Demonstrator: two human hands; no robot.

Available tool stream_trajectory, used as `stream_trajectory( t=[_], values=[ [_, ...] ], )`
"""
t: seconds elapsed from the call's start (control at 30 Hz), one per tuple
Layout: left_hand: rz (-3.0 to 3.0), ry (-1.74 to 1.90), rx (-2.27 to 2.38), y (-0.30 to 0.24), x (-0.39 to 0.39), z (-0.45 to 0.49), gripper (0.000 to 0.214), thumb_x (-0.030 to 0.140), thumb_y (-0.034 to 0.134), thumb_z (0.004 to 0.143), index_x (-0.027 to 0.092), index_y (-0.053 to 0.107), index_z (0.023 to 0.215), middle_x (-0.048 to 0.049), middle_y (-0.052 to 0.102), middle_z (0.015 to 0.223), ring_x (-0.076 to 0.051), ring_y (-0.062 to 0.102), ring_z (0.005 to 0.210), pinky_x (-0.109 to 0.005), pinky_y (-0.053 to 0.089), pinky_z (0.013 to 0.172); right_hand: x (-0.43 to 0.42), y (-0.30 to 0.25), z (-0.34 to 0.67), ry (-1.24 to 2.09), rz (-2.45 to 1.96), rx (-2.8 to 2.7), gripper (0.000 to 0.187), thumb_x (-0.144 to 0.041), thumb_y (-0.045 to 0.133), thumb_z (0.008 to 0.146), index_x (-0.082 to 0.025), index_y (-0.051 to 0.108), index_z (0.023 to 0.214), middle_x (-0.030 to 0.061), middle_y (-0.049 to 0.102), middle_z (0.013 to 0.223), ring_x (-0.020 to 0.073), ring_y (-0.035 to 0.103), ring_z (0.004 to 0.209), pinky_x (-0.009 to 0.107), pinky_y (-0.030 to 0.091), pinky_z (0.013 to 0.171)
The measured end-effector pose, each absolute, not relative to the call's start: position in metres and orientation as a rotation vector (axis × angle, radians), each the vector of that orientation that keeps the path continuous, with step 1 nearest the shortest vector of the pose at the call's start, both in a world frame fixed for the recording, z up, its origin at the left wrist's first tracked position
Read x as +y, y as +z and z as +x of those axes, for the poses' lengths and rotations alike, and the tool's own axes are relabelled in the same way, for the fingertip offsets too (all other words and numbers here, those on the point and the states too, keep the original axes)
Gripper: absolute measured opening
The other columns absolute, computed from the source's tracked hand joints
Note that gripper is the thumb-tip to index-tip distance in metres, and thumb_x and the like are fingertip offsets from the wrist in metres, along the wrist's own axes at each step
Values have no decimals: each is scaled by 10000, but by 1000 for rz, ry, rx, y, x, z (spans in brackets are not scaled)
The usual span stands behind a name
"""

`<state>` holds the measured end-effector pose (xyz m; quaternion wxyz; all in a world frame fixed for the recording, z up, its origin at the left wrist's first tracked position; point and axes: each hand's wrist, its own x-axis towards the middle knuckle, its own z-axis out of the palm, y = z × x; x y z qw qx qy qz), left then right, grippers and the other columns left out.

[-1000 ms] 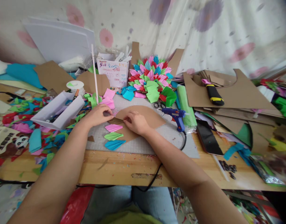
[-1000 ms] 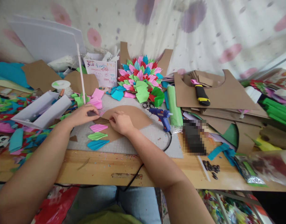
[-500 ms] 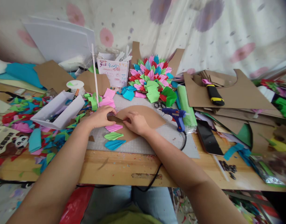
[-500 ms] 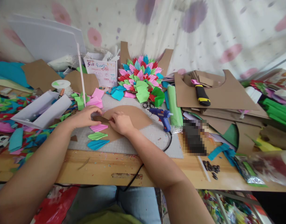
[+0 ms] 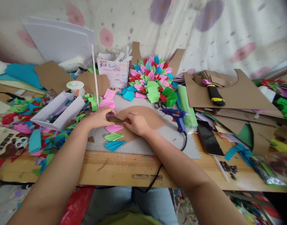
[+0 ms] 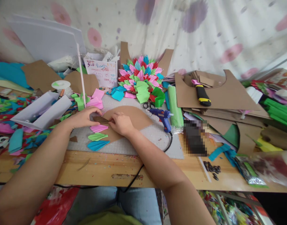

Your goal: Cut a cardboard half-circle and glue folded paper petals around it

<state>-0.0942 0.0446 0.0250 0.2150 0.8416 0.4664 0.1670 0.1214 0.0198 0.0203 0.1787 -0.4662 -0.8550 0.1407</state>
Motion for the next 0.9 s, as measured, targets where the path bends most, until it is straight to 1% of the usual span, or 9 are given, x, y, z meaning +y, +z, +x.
stream_trajectory(
  t=[0.33, 0.53, 0.67, 0.9],
  values=[
    [2332, 495, 1273, 27, 43, -94, 337, 265, 586, 612, 187, 558, 939, -43, 595, 1011, -215, 533, 979, -358, 406, 883, 20, 21, 122, 395, -1325, -2412, 135, -267, 567, 822, -182, 648, 889, 51, 626, 934, 171, 550, 899, 261, 392, 723],
    [2403, 752, 1215, 26, 48, -98, 199, 180, 472, 637, 177, 562, 814, -38, 589, 923, -199, 525, 939, -360, 390, 882, 21, 18, 122, 356, -1281, -2405, 105, -237, 565, 823, -194, 652, 863, 39, 631, 923, 168, 548, 905, 259, 388, 731],
    [2444, 846, 1221, 25, 50, -98, 161, 158, 461, 626, 171, 559, 753, -41, 591, 857, -198, 537, 883, -354, 405, 844, 22, 14, 120, 335, -1262, -2418, 98, -223, 562, 822, -195, 651, 852, 35, 634, 922, 164, 548, 897, 256, 384, 729],
    [2471, 862, 1229, 26, 49, -97, 157, 151, 459, 615, 174, 561, 732, -41, 595, 842, -200, 545, 868, -359, 411, 841, 24, 11, 120, 310, -1291, -2428, 109, -243, 554, 829, -205, 652, 859, 25, 638, 914, 164, 560, 883, 251, 382, 697]
  ],
)
